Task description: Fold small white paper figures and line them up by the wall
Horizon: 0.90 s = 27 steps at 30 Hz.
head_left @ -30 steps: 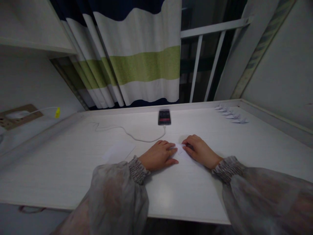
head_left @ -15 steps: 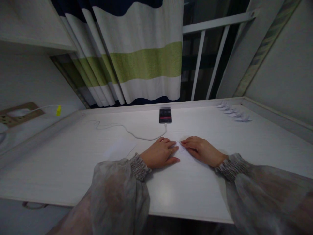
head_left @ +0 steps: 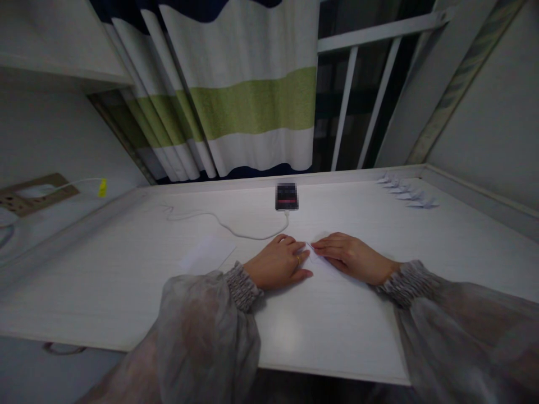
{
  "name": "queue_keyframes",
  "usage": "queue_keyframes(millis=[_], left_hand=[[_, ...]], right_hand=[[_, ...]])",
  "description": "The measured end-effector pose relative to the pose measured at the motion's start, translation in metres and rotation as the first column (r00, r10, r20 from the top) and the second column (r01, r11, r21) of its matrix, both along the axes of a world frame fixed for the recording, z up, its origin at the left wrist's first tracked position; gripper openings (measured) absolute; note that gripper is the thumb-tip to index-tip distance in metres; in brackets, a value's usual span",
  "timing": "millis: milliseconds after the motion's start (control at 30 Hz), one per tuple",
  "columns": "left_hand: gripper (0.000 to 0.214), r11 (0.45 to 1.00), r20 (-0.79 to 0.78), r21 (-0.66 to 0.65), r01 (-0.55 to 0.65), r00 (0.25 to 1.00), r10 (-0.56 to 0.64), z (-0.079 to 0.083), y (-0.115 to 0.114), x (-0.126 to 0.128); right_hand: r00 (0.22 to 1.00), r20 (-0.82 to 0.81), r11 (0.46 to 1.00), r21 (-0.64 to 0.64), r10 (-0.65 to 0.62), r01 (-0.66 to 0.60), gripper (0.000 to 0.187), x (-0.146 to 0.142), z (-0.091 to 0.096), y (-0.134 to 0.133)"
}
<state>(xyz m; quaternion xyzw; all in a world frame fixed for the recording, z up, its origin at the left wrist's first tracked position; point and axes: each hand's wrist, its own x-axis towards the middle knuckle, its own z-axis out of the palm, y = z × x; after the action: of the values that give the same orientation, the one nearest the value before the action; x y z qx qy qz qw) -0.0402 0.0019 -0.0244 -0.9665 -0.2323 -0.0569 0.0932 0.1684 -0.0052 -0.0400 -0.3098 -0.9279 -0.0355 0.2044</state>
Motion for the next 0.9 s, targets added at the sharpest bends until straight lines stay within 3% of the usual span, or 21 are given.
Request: queue_keyframes(millis=[500, 700, 900], left_hand=[[0.045, 1.000, 0.017, 0.016, -0.002, 1.000, 0.002, -0.002, 0.000, 0.002], [0.046, 0.999, 0.015, -0.020, 0.049, 0.999, -0.049, -0.003, 0.007, -0.001], [0.042, 0.994, 0.014, -0.070, 0.082, 0.997, -0.081, -0.002, 0.013, -0.003]], right_hand=[[0.997, 0.056, 0.999, -0.020, 0.046, -0.045, 0.031, 0.000, 0.002, -0.002], [0.998, 0.048, 0.997, -0.057, 0.048, -0.046, 0.030, -0.001, 0.000, -0.002], [0.997, -0.078, 0.993, -0.115, 0.006, -0.015, 0.027, -0.002, 0.002, -0.004]])
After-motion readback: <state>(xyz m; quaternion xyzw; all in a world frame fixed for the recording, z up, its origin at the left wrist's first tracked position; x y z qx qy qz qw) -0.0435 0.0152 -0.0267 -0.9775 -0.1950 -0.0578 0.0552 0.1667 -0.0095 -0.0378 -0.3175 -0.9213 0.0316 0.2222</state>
